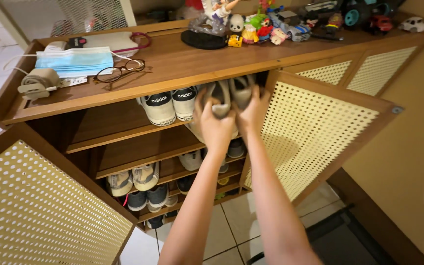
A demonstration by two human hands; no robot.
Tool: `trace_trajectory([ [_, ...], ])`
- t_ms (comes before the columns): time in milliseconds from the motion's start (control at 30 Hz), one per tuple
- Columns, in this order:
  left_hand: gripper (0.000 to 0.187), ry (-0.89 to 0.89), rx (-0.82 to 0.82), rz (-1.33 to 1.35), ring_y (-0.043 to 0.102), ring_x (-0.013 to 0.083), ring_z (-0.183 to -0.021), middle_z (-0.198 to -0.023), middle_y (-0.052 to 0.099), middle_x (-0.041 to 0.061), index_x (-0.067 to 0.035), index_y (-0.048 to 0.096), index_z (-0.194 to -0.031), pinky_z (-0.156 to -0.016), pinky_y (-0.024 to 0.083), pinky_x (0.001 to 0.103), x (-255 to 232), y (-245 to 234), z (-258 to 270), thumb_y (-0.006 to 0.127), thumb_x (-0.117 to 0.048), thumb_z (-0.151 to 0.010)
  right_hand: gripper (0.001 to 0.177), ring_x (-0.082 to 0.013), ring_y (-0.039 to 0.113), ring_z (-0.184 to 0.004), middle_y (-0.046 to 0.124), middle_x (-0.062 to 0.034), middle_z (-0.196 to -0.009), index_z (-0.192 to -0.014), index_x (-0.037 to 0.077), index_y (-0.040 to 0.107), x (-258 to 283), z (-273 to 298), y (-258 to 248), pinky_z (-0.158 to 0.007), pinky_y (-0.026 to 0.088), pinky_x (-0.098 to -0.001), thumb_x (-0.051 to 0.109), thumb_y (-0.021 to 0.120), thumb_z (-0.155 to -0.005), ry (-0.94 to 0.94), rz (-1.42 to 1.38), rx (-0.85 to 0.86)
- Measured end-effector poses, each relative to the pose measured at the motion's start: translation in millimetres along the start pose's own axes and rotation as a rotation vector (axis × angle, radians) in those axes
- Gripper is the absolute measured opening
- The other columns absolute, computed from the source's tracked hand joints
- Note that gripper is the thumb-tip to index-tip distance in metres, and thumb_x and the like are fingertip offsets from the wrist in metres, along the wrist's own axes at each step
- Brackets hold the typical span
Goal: The person removes laces from several pairs of shoes taken from a wooden shoe cabinet and then re-laces them. The person handles multiple pairs of sneakers and places them on the floor while working.
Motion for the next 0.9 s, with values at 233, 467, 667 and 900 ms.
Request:
trace_trajectory([
  [233,0.029,0.073,0.041,-0.036,0.045,0.0396,-0.131,-0.145,0.046,0.021,-0.006,0.052,-0.072,-0.103,0.039,0.048,-16,-46,49,0.079,-0.008,-0.062,0.036,-0.0311,0.049,-0.119,0.041,-0.0169,-0.122,-0.083,0.007,0.049,8,80,-43,-0.093,0.046,-0.0378,-0.003,0.080,-0.067,-0.165,-0.364,-0.116],
  [467,0.030,0.068,0.035,-0.029,0.049,0.0403,-0.133,-0.142,0.048,0.024,-0.006,0.051,-0.073,-0.099,0.043,0.048,-18,-47,48,0.079,-0.008,-0.065,0.037,-0.0276,0.055,-0.091,0.049,-0.0121,-0.104,-0.085,0.007,0.050,8,75,-44,-0.084,0.047,-0.0383,-0.004,0.081,-0.068,-0.103,-0.317,-0.055],
  [667,0.059,-0.304,0.214,0.217,0.060,0.0336,-0.119,-0.137,0.050,0.018,-0.009,0.040,-0.129,-0.104,0.050,0.038,11,2,27,0.072,-0.019,-0.081,0.064,-0.0311,0.056,-0.112,0.047,-0.0171,-0.129,-0.131,0.008,0.039,9,44,-30,-0.096,0.049,-0.0376,0.004,0.075,-0.079,-0.042,-0.391,0.015],
  [900,0.074,0.116,0.130,0.027,0.035,0.0422,-0.143,-0.156,0.032,0.023,-0.004,0.026,-0.152,-0.116,0.033,0.045,8,16,7,0.066,-0.002,-0.089,0.053,-0.0330,0.056,-0.128,0.054,-0.0191,-0.138,-0.141,0.010,0.049,7,20,-24,-0.108,0.048,-0.0406,-0.003,0.062,-0.091,-0.228,-0.127,-0.154],
])
Point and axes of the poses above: each hand's wrist, its own z-axis away from the middle knuckle, its own y-axis out of the palm, x = y × z, the point moved 8 cm from there along -z, towards the middle knuckle
